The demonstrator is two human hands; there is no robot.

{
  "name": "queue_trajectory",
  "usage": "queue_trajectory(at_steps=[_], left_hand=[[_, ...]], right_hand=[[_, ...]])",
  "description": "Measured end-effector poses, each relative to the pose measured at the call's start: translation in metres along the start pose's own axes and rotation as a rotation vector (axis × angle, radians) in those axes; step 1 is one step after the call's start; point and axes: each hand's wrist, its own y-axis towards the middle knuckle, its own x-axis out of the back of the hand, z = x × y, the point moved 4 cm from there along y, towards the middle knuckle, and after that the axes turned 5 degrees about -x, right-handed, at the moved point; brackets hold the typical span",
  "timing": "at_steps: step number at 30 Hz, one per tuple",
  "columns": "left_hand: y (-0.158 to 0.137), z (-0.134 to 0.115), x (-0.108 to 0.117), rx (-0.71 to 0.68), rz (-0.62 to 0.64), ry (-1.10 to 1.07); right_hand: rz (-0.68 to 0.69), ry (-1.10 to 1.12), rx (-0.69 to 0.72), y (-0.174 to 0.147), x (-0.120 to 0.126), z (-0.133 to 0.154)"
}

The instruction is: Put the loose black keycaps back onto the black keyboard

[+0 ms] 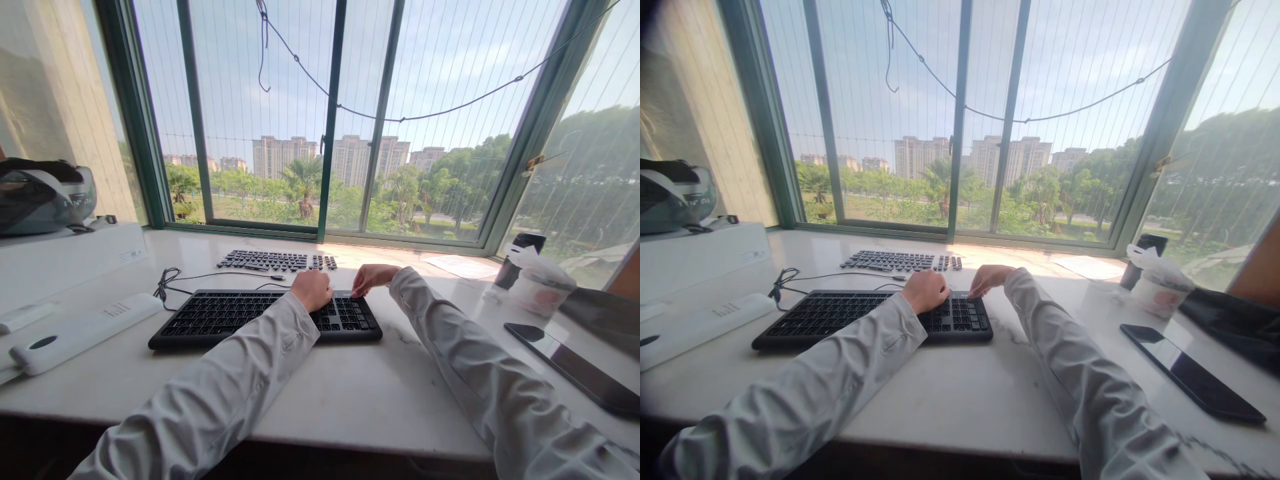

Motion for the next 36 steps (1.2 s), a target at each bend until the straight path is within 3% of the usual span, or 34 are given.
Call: queue_trajectory(at_steps=[5, 36], left_hand=[[-0.001, -0.001, 0.002, 0.010, 0.025, -0.001], [-0.001, -0.004, 0.003, -0.010, 0.027, 0.011]], right_hand=[[-0.002, 0.029, -0.010, 0.000, -0.002, -0.001], [-0.030, -0.317, -0.164, -0.002, 0.000, 0.014]])
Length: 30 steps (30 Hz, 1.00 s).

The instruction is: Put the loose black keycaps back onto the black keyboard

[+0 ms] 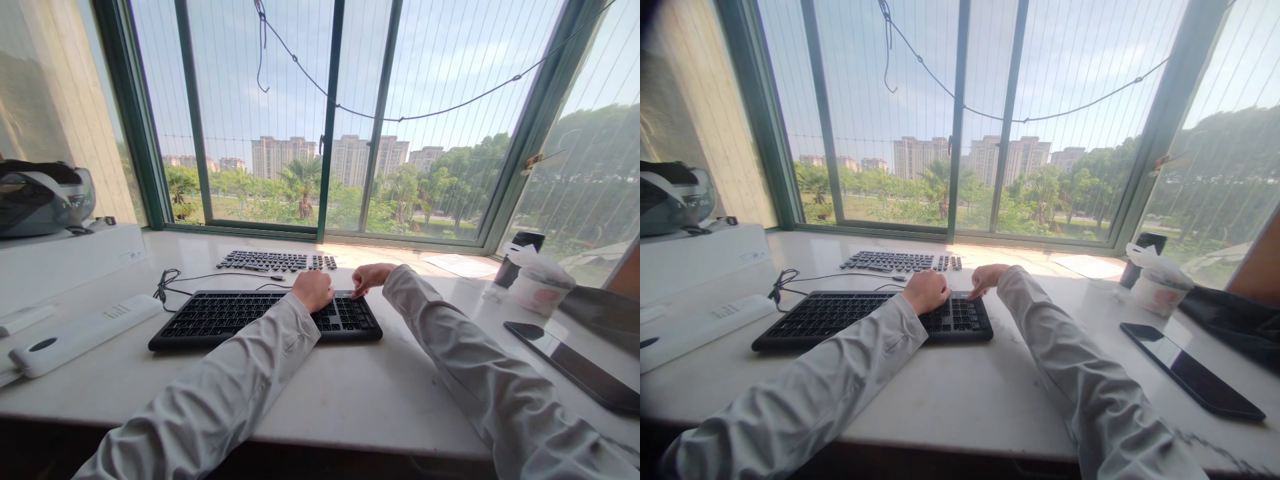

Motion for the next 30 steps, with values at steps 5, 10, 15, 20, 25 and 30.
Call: queue_trajectory(at_steps=[5, 10, 15, 20, 25, 30], left_hand=[[-0.001, -0.001, 0.001, -0.006, -0.004, -0.003], [0.000, -0.001, 0.000, -0.004, 0.006, -0.015], [0.000, -0.001, 0.000, -0.006, 0.005, -0.017], [-0.001, 0.000, 0.002, 0.016, 0.033, -0.015], [-0.001, 0.000, 0.002, 0.012, 0.027, -0.002], [0.000, 0.001, 0.001, -0.016, 0.002, -0.007]], right_hand=[[0.045, -0.037, -0.004, 0.002, -0.001, 0.003], [0.094, -0.039, -0.004, 0.001, -0.003, 0.004], [0.160, -0.024, -0.004, 0.002, -0.003, 0.008], [0.188, -0.023, 0.018, -0.001, 0.007, 0.016], [-0.006, -0.080, 0.071, -0.007, 0.020, 0.025], [-0.003, -0.148, 0.037, -0.008, 0.011, 0.027]])
